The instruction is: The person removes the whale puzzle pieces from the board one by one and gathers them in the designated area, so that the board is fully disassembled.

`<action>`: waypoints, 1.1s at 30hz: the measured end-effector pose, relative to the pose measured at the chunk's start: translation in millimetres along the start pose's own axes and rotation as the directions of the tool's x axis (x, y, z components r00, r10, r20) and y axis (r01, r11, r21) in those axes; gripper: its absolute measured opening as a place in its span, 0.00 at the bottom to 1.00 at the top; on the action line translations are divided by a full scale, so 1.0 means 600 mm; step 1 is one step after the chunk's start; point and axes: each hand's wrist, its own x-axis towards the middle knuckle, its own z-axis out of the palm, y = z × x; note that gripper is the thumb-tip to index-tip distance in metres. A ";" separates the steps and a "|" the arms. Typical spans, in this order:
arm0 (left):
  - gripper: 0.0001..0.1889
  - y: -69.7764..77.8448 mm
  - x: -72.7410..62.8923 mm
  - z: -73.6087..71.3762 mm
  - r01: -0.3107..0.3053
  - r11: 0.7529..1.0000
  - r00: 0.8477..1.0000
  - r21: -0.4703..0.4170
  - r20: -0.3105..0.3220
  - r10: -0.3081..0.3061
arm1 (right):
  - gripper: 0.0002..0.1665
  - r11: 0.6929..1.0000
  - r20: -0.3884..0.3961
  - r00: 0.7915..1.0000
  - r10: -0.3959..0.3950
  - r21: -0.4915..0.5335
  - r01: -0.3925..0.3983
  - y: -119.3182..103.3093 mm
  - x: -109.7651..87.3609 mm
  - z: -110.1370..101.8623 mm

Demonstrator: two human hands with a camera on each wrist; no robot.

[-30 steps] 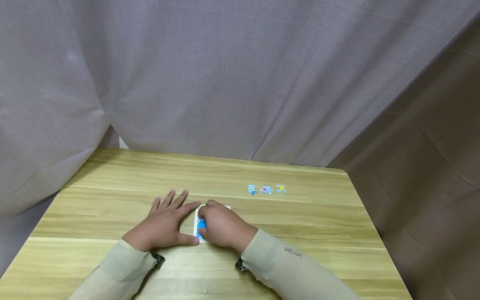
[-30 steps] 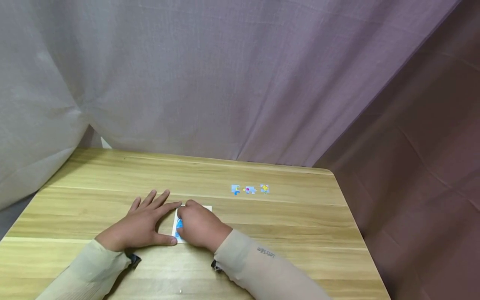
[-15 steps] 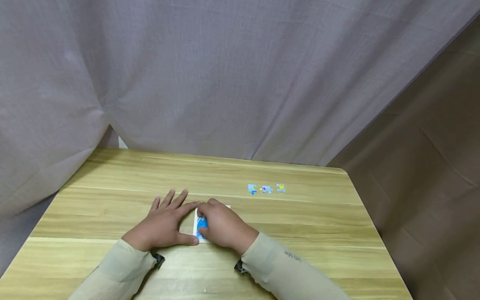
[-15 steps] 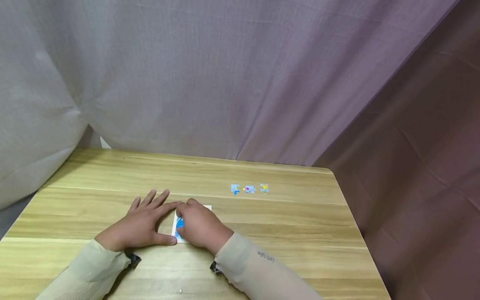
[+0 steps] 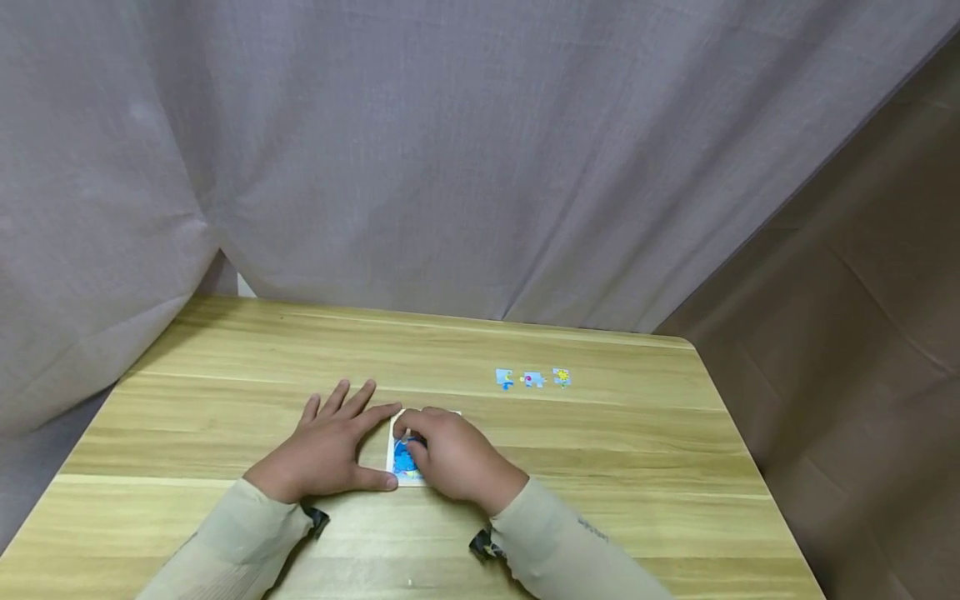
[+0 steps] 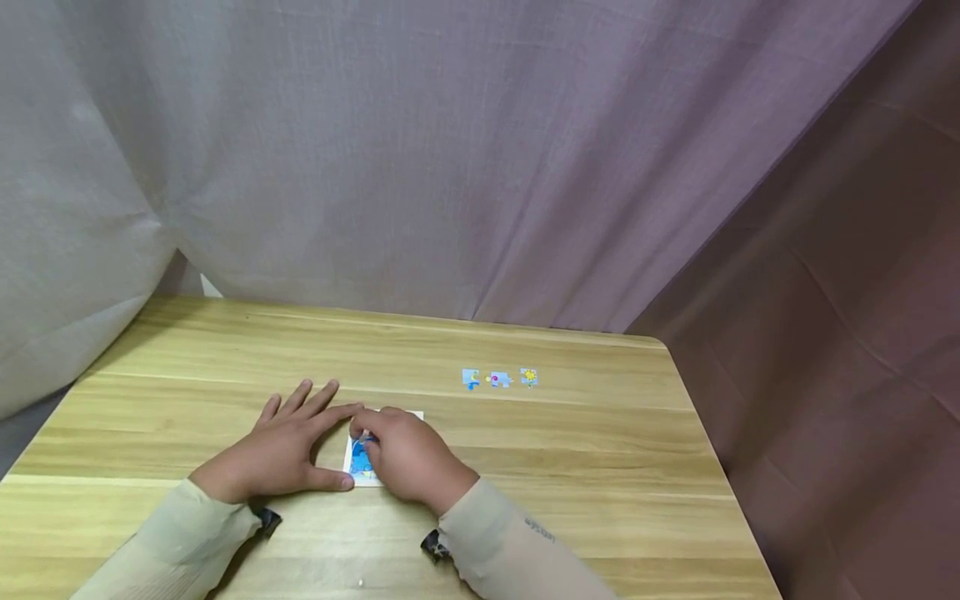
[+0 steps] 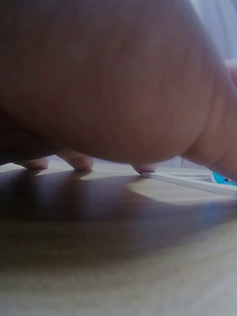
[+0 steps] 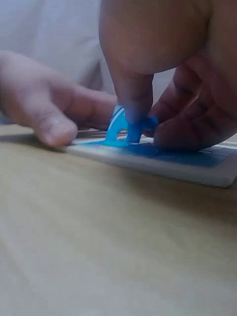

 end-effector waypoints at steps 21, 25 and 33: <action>0.57 0.008 0.000 -0.003 0.007 1.000 1.000 -0.002 -0.002 -0.007 | 0.05 0.946 -0.033 0.987 0.160 0.291 -0.144 0.041 -0.028 -0.068; 0.57 0.009 -0.001 -0.003 0.004 1.000 1.000 -0.002 -0.008 -0.004 | 0.06 0.930 -0.079 0.973 0.218 0.320 -0.182 0.058 -0.041 -0.103; 0.57 0.007 -0.001 -0.002 0.015 1.000 1.000 -0.012 0.005 -0.015 | 0.07 0.891 -0.111 0.939 0.326 0.368 -0.266 0.095 -0.060 -0.153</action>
